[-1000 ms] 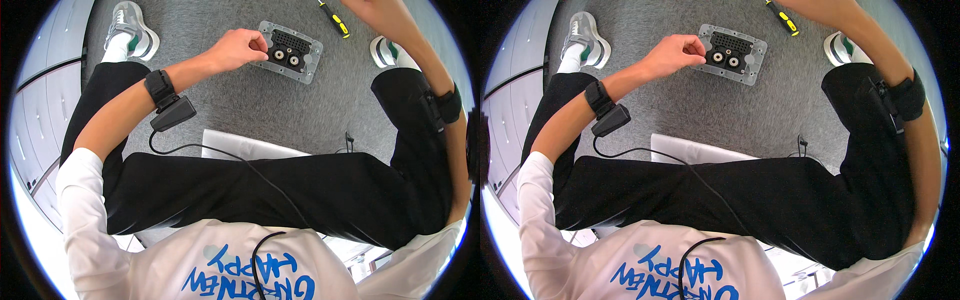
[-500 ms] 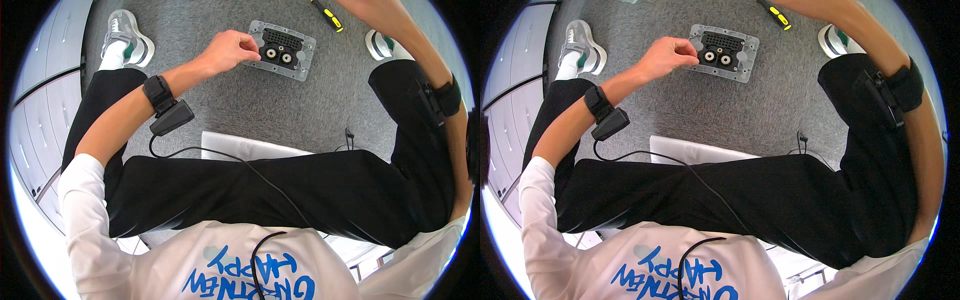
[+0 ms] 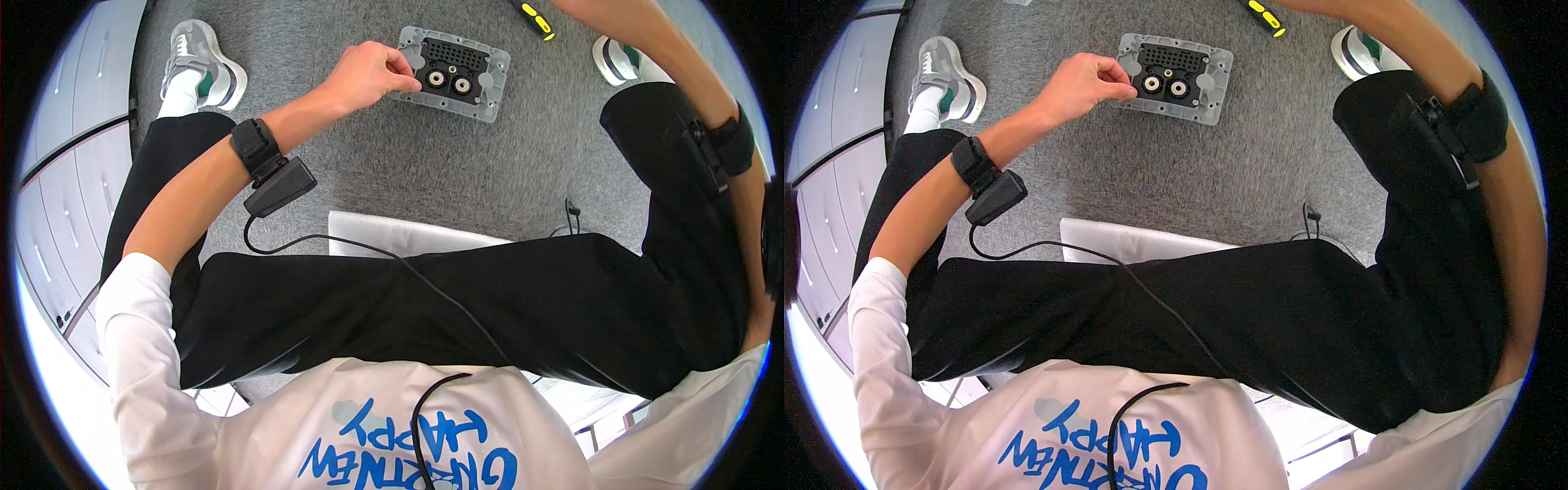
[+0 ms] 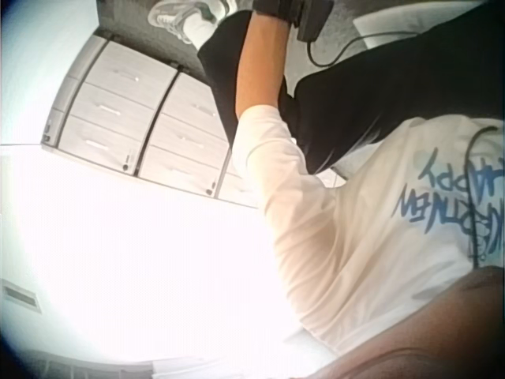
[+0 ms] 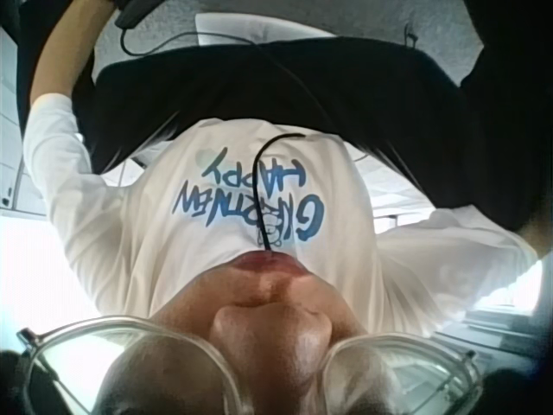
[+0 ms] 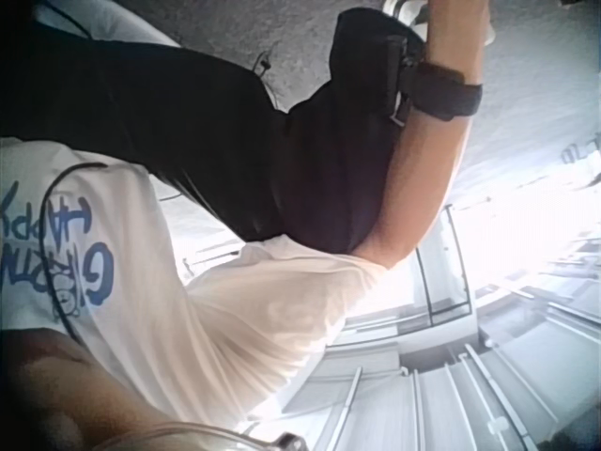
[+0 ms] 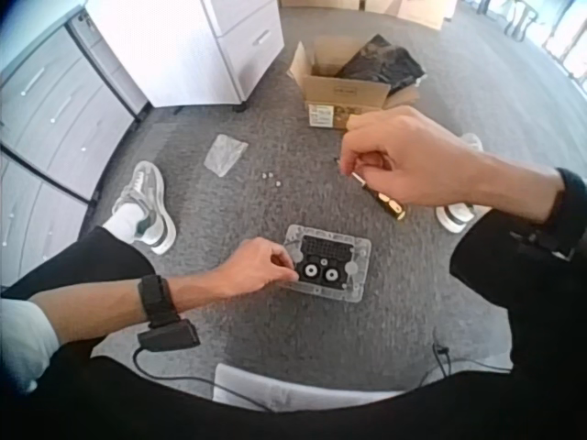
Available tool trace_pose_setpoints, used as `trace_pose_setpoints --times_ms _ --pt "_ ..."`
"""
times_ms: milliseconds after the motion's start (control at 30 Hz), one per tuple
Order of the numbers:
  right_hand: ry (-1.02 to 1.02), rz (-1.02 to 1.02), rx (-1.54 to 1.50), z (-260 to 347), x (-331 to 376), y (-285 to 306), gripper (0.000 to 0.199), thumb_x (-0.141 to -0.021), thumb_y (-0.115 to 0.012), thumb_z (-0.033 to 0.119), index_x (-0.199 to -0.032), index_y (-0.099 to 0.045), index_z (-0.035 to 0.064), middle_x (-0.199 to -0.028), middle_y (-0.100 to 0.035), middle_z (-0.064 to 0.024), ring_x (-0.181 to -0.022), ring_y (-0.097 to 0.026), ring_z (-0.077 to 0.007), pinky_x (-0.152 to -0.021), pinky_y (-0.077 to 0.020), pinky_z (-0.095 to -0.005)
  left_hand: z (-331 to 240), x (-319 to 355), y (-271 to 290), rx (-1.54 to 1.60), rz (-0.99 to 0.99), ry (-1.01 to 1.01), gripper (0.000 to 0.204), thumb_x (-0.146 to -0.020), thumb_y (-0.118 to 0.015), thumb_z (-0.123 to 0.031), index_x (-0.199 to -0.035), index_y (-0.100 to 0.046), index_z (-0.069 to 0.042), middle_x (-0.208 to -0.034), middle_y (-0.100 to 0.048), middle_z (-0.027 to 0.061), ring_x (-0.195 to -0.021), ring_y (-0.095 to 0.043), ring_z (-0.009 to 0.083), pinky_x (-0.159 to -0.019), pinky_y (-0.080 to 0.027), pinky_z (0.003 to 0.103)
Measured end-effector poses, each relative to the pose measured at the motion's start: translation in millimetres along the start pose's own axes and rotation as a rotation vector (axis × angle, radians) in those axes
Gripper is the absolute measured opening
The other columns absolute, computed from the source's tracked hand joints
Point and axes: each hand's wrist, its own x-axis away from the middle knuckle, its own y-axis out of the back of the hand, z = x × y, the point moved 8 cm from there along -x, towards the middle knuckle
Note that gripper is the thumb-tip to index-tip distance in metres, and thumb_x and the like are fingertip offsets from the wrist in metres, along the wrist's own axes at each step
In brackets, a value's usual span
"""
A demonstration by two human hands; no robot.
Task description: The person handles a black sensor housing, places it onto a metal mounting plate on the floor, and uses a screwdriver to insert and tighten several small screws into the assembly.
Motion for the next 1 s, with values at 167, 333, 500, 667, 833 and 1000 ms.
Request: trace_pose_setpoints --times_ms 167,333,500,667,833,1000 --pt "0.052 -0.001 0.005 3 2 -1 0.01 -0.079 -0.064 0.0 -0.088 -0.066 -0.0003 -0.076 -0.058 -0.0104 -0.068 -0.059 -0.0258 -0.062 -0.046 -0.0369 2 1 -5 0.001 0.048 0.127 0.027 -0.084 -0.081 -0.029 -0.092 -0.078 -0.003 -0.082 -0.075 0.0043 -0.077 -0.067 0.0117 -0.069 -0.051 0.028" --pt "0.051 -0.013 -0.005 2 6 -1 0.009 -0.079 -0.064 0.0 -0.088 -0.066 0.0 -0.077 -0.058 -0.0103 -0.068 -0.059 -0.0259 -0.063 -0.0461 -0.0368 5 -1 -8 0.125 0.067 0.177 0.029 -0.086 -0.08 -0.03 -0.09 -0.078 -0.002 -0.08 -0.074 0.0045 -0.068 -0.06 0.0095 -0.062 -0.046 0.027" --pt "0.042 0.011 0.002 5 3 0 0.01 -0.079 -0.064 0.0 -0.088 -0.067 0.0001 -0.077 -0.059 -0.0106 -0.068 -0.06 -0.0252 -0.062 -0.0461 -0.0363 9 -6 -5 0.105 0.086 0.131 0.027 -0.086 -0.079 -0.03 -0.089 -0.078 -0.003 -0.078 -0.073 0.0032 -0.065 -0.056 0.0086 -0.059 -0.043 0.028" --pt "0.059 0.011 -0.037 3 6 -1 0.01 -0.079 -0.063 0.0 -0.088 -0.067 -0.0004 -0.078 -0.06 -0.0102 -0.069 -0.06 -0.0239 -0.062 -0.0466 -0.0354 -4 -12 -7 -0.052 0.205 0.099 0.025 -0.087 -0.077 -0.03 -0.087 -0.078 -0.005 -0.075 -0.071 0.001 -0.068 -0.057 0.0086 -0.061 -0.044 0.028" --pt "0.076 0.008 0.012 6 6 -1 0.01 -0.08 -0.063 0.0 -0.089 -0.067 -0.0004 -0.079 -0.061 -0.01 -0.069 -0.06 -0.0234 -0.062 -0.047 -0.035 1 -10 -3 -0.065 0.178 0.088 0.027 -0.085 -0.079 -0.031 -0.086 -0.077 -0.005 -0.075 -0.071 0.0011 -0.069 -0.059 0.0086 -0.064 -0.045 0.028" --pt "0.071 0.017 0.012 5 7 -2 0.011 -0.079 -0.063 -0.001 -0.089 -0.067 -0.0004 -0.078 -0.061 -0.0098 -0.069 -0.06 -0.0229 -0.062 -0.047 -0.0346 5 -11 -3 -0.056 0.157 0.09 0.029 -0.084 -0.081 -0.034 -0.086 -0.077 -0.005 -0.076 -0.072 0.0021 -0.071 -0.061 0.0085 -0.065 -0.046 0.027"
